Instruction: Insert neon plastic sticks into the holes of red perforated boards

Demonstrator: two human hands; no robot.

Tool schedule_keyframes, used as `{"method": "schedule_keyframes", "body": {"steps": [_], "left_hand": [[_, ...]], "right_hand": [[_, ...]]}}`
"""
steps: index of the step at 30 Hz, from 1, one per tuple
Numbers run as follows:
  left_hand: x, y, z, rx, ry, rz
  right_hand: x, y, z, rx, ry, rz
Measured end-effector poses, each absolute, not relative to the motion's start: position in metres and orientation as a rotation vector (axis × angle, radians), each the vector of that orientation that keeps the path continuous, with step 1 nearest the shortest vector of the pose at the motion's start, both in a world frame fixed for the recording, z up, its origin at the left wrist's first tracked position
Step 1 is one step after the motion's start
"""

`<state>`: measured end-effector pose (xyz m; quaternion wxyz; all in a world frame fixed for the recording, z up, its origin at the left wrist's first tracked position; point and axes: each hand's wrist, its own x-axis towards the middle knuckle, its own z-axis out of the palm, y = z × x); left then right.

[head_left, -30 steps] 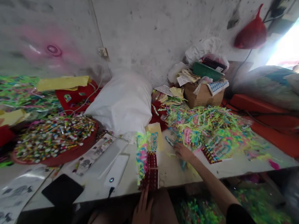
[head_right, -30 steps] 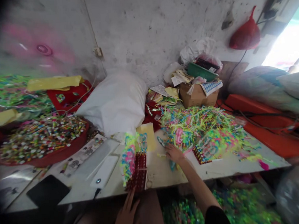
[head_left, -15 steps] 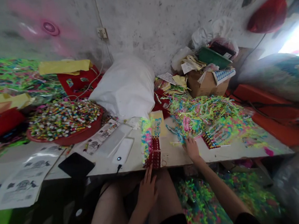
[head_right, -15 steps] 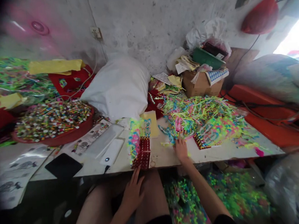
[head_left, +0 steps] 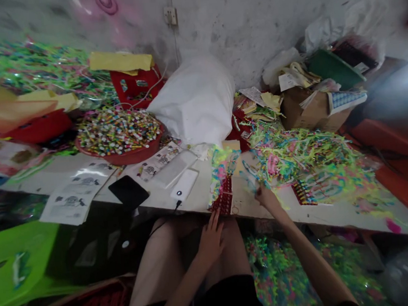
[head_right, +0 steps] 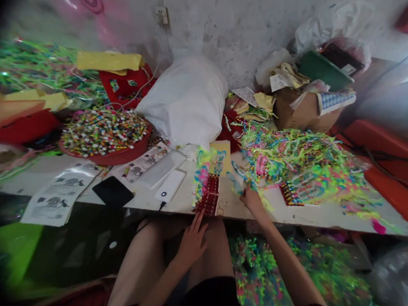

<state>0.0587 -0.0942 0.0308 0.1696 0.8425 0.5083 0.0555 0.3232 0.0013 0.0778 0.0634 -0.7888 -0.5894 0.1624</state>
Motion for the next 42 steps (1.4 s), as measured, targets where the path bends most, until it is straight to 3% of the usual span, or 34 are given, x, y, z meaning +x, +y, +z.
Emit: {"method": "schedule_keyframes", "body": {"steps": [6,12,21,33,42], "left_hand": [[0.061,-0.095,0.031,2.361,1.445,0.166],[0.060,-0.095,0.034,2.396,1.450,0.125],[0.062,-0.097,0.036,2.381,1.455,0.119],[0.077,-0.105,0.030,2.393,1.551,0.187],[0.073,-0.104,0.033,2.376,1.545,0.189]], "right_hand": [[0.264,-0.012,0.070,-1.600,-1.426,1.012],[0.206,-0.019,0.058,-1.385,-1.400,1.300],[0.209,-0.009,0.064,-1.611,-1.815,0.947],[0.214,0.016,0.089,-1.625,-2.108,0.938],[0.195,0.020,0.092,-1.841,-2.260,0.700]]}}
